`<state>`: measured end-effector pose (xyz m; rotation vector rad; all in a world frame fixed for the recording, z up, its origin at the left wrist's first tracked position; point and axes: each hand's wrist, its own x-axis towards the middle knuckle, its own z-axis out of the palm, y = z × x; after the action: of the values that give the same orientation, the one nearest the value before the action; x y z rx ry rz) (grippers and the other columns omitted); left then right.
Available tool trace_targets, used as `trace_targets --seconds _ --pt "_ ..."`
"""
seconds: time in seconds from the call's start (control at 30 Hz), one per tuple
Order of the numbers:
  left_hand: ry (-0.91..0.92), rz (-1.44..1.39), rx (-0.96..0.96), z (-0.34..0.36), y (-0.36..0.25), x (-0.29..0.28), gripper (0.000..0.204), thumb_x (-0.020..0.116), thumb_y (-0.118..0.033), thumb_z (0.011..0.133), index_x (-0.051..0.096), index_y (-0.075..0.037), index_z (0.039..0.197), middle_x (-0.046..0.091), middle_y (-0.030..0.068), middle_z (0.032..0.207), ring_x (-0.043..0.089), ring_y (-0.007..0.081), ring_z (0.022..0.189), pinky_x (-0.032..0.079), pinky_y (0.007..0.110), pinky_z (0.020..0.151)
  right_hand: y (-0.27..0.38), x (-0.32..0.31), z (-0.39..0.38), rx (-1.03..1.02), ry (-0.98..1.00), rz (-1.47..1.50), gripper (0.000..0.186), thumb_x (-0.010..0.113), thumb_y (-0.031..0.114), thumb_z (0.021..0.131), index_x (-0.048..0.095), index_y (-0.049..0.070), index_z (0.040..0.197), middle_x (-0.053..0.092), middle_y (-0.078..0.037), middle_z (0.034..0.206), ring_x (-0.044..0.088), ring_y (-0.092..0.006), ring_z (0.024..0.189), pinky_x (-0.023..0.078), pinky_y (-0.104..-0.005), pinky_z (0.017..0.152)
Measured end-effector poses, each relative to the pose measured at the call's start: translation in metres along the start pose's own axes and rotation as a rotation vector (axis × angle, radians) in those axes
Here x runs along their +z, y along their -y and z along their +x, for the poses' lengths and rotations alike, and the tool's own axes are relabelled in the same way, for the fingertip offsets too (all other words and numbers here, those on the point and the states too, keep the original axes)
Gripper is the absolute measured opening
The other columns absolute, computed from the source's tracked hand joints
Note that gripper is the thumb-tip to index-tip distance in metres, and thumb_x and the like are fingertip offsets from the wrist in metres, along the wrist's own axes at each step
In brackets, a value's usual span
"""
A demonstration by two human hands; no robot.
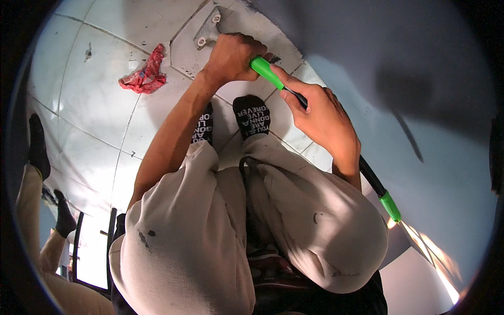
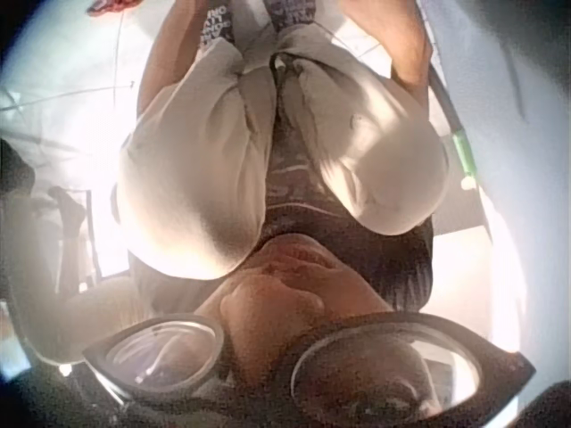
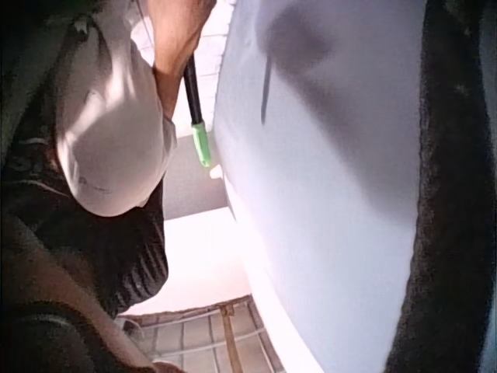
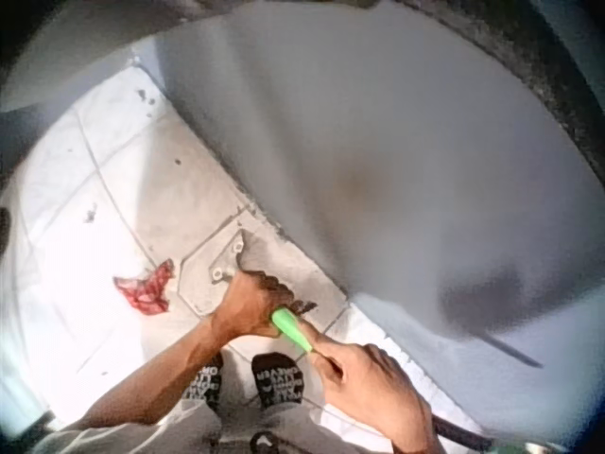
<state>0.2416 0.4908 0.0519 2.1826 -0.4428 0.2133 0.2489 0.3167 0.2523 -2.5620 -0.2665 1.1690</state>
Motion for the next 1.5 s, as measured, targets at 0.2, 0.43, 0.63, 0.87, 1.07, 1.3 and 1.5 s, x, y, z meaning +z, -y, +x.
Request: trace_targets --seconds 0.2,0.43,0.63,0.87,1.07,1.3,1.5 --pt "0.032 0.079 -0.024 0.009 0.017 -0.008 0.023 0.077 -0.028 0.065 0.078 -0.018 0.086 0.072 0.0083 0.076 0.069 0.0319 0.071 0.053 0.044 0.062 -0.004 0.001 0.015 -0.138 -0.100 -0.038 0.045 0.062 0.018 0.101 0.059 0.027 0.144 0.065 -0.029 0.098 0.041 -0.0421 0.070 0.049 -0.0380 0.070" --pt "0.030 0.046 0.009 0.004 0.006 -0.002 0.019 0.076 -0.028 0.067 0.074 -0.015 0.081 0.071 0.0090 0.074 0.068 0.0336 0.069 0.053 0.045 0.062 -0.007 0.000 0.005 -0.064 -0.036 -0.001 0.045 0.061 0.020 0.101 0.058 0.030 0.145 0.067 -0.027 0.099 0.053 -0.0471 0.076 0.052 -0.0409 0.075" --pt "0.005 0.032 0.091 0.015 0.006 -0.003 0.022 0.074 -0.029 0.069 0.078 -0.019 0.087 0.072 0.0083 0.075 0.069 0.0331 0.070 0.053 0.044 0.062 -0.004 -0.001 0.003 -0.030 -0.101 -0.106 0.043 0.059 0.023 0.102 0.059 0.027 0.145 0.068 -0.027 0.104 0.057 -0.0510 0.086 0.052 -0.0437 0.077" --pt "-0.001 0.053 -0.012 0.021 0.013 -0.014 0.020 0.078 -0.031 0.070 0.077 -0.017 0.084 0.070 0.0094 0.074 0.067 0.0336 0.068 0.052 0.044 0.060 0.001 -0.001 0.014 -0.137 -0.182 -0.103 0.042 0.060 0.024 0.102 0.059 0.029 0.144 0.068 -0.025 0.111 0.057 -0.0515 0.096 0.053 -0.0465 0.081" --pt "0.004 0.035 0.058 0.016 0.004 0.005 0.018 0.076 -0.031 0.075 0.072 -0.013 0.079 0.070 0.0085 0.074 0.067 0.0345 0.070 0.051 0.045 0.061 0.005 -0.015 -0.001 0.032 -0.033 -0.065 0.044 0.060 0.021 0.102 0.057 0.029 0.146 0.069 -0.022 0.117 0.057 -0.0504 0.094 0.054 -0.0431 0.081" --pt "0.158 -0.070 0.048 0.028 -0.033 0.040 0.023 0.077 -0.028 0.073 0.074 -0.012 0.089 0.072 0.0100 0.082 0.070 0.0331 0.078 0.055 0.045 0.070 -0.033 -0.012 -0.031 0.116 -0.080 -0.150 0.050 0.058 0.026 0.103 0.049 0.039 0.151 0.066 -0.025 0.081 0.066 -0.0447 0.072 0.053 -0.0501 0.070" --pt "0.125 -0.122 0.133 0.037 -0.042 0.059 0.021 0.073 -0.031 0.083 0.072 -0.010 0.084 0.070 0.0116 0.076 0.069 0.0344 0.071 0.054 0.047 0.065 -0.044 -0.012 -0.039 0.207 -0.087 -0.052 0.049 0.059 0.023 0.104 0.051 0.034 0.150 0.068 -0.024 0.085 0.066 -0.0387 0.065 0.053 -0.0417 0.067"
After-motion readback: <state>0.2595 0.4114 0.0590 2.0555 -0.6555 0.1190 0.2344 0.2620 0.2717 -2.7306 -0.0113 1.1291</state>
